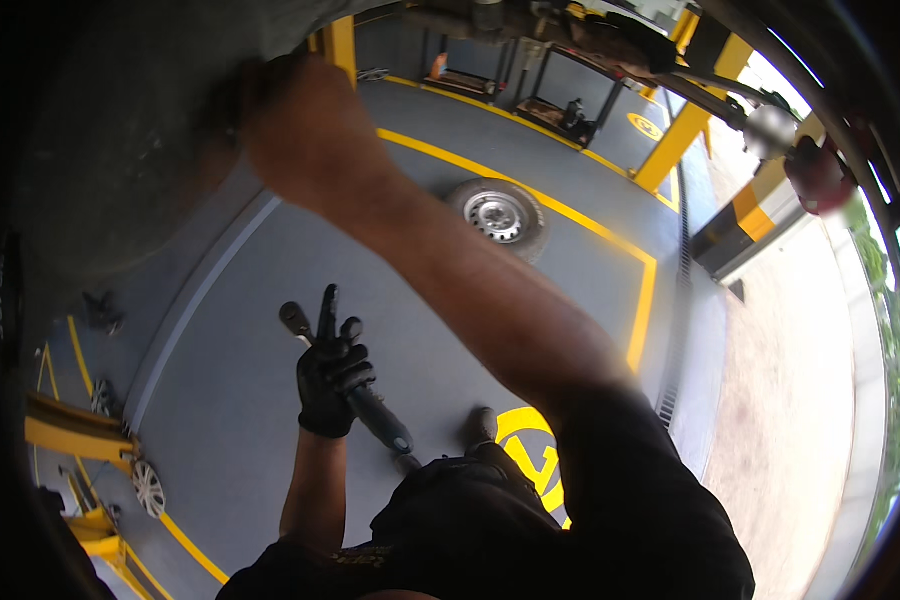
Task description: The person works under a lifted vehicle, using a ratchet and socket to loosen and remove bolts from the suspension area. They retrieve tools from a toolbox, wipe components with a cloth, and apply lubricant spray to the undercarriage.
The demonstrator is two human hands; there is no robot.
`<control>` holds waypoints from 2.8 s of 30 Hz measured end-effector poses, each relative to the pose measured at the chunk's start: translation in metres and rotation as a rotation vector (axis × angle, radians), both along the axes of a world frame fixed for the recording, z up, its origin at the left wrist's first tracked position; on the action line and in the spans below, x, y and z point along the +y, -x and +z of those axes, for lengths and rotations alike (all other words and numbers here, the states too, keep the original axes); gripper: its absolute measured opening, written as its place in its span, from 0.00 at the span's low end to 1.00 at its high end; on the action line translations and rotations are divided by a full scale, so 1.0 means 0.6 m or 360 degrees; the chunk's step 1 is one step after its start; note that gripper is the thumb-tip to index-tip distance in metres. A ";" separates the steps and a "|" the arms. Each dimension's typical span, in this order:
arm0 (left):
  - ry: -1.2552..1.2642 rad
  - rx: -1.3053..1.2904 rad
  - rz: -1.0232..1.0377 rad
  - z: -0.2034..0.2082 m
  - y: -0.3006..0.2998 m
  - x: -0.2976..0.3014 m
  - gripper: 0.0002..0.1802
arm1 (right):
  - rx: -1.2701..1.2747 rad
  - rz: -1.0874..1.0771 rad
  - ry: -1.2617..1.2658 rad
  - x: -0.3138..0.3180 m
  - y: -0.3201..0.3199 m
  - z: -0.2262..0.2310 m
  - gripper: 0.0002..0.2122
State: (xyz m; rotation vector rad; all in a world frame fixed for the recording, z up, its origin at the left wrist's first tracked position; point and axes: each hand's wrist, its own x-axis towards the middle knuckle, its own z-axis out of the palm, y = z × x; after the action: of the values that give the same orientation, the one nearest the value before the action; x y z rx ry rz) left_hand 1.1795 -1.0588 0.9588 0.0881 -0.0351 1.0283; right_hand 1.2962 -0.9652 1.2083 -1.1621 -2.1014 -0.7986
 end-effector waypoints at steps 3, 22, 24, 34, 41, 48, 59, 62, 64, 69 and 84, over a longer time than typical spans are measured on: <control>0.0003 -0.0047 -0.0027 -0.005 -0.013 -0.001 0.41 | 0.0044 0.0250 -0.0388 -0.004 -0.026 -0.006 0.12; -0.0104 -0.0043 0.0002 -0.006 -0.051 -0.008 0.44 | 0.0291 -0.0362 0.0374 -0.005 -0.310 0.025 0.20; -0.0089 -0.0069 0.0011 -0.016 -0.052 -0.008 0.45 | 0.0144 -0.0784 0.0229 0.042 -0.418 0.081 0.24; -0.0020 -0.0114 0.0023 -0.059 -0.059 0.003 0.48 | -0.0441 -0.0516 0.0595 0.175 -0.542 0.123 0.27; -0.0101 0.0067 0.0173 -0.084 -0.100 -0.030 0.46 | 0.1348 0.0264 0.1094 0.013 -0.386 -0.124 0.23; -0.0184 0.0411 0.0109 -0.148 -0.149 -0.032 0.11 | 0.1751 0.0993 0.2430 -0.012 -0.150 -0.546 0.23; -0.0164 0.0796 0.0387 -0.345 -0.048 -0.221 0.17 | 0.2963 0.0877 0.3494 -0.060 -0.024 -0.772 0.24; 0.0402 0.1190 0.0733 -0.411 0.005 -0.319 0.35 | 0.3142 0.0995 0.3724 -0.139 -0.028 -0.846 0.29; 0.0586 0.1596 0.0921 -0.493 0.051 -0.373 0.36 | 0.3365 0.1134 0.3852 -0.208 -0.015 -0.912 0.30; 0.0822 0.1446 0.1012 -0.784 0.081 -0.484 0.26 | 0.2855 0.0232 0.4582 -0.371 0.078 -1.139 0.23; 0.1467 0.0676 0.1110 -1.120 0.161 -0.605 0.22 | 0.2420 0.0826 0.4160 0.006 0.033 -1.663 0.22</control>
State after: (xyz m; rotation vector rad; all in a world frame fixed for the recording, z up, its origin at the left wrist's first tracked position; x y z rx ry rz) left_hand 1.0827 -1.4220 0.2871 -0.5590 0.9055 1.6062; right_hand 1.2761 -0.9616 0.2105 -0.8585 -0.6291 2.7823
